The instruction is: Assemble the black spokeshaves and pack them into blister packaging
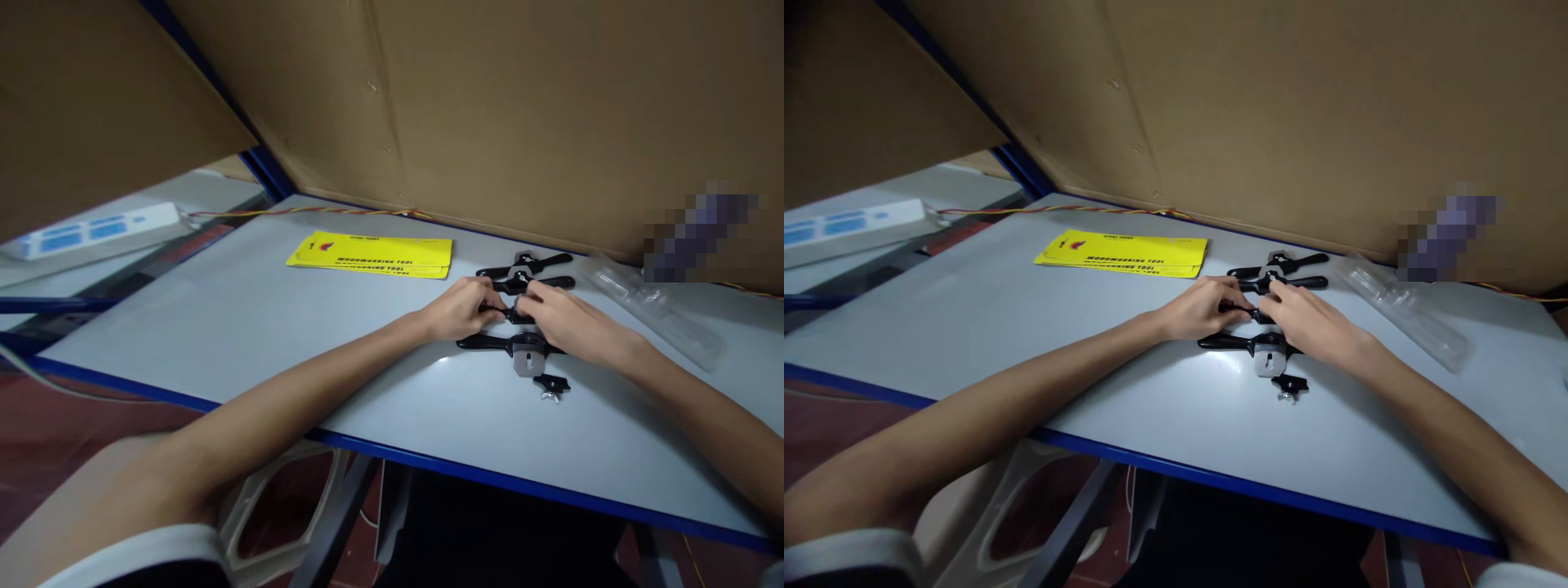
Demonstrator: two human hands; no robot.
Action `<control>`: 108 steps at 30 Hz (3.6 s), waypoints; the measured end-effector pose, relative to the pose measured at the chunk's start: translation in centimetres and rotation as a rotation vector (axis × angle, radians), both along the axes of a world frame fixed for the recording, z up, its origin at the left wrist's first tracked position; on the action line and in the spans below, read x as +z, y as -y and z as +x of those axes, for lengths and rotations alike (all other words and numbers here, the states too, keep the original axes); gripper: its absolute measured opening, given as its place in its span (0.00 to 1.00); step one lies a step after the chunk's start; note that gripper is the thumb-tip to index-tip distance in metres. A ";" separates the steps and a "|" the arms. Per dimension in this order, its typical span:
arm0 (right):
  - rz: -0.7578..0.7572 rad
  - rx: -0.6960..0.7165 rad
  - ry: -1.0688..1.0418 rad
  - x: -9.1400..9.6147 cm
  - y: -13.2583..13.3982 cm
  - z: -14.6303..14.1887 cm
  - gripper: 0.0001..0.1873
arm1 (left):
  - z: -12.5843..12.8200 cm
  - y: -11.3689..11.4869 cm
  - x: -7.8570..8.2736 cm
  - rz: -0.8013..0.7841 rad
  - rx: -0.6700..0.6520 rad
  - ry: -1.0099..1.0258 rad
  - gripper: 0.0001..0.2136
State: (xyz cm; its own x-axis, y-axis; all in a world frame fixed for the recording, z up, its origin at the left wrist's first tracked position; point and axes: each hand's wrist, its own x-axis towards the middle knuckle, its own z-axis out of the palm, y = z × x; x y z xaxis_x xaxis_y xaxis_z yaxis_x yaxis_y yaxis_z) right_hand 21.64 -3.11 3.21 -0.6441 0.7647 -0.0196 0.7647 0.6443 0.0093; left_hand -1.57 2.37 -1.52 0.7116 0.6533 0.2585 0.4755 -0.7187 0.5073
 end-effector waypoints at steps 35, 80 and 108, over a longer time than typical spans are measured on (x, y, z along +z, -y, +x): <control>-0.006 -0.054 -0.418 0.0 -1.3 0.6 0.19 | 0.0 0.2 -0.3 -0.008 -0.042 -0.027 0.13; 0.065 0.047 0.056 -0.7 -5.1 0.0 0.18 | -1.4 -3.7 -1.1 0.093 0.028 -0.027 0.15; -0.053 -0.268 -0.088 0.9 -4.4 -0.9 0.06 | -1.0 -2.8 -0.3 -0.142 0.108 0.084 0.13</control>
State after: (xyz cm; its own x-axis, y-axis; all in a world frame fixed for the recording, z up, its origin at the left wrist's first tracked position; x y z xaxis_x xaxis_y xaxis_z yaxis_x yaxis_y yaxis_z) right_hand 20.73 1.24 4.16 -0.4202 0.9073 -0.0172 0.9042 0.4170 -0.0925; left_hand -2.57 5.18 -1.78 0.6153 0.7588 0.2138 0.4980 -0.5844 0.6407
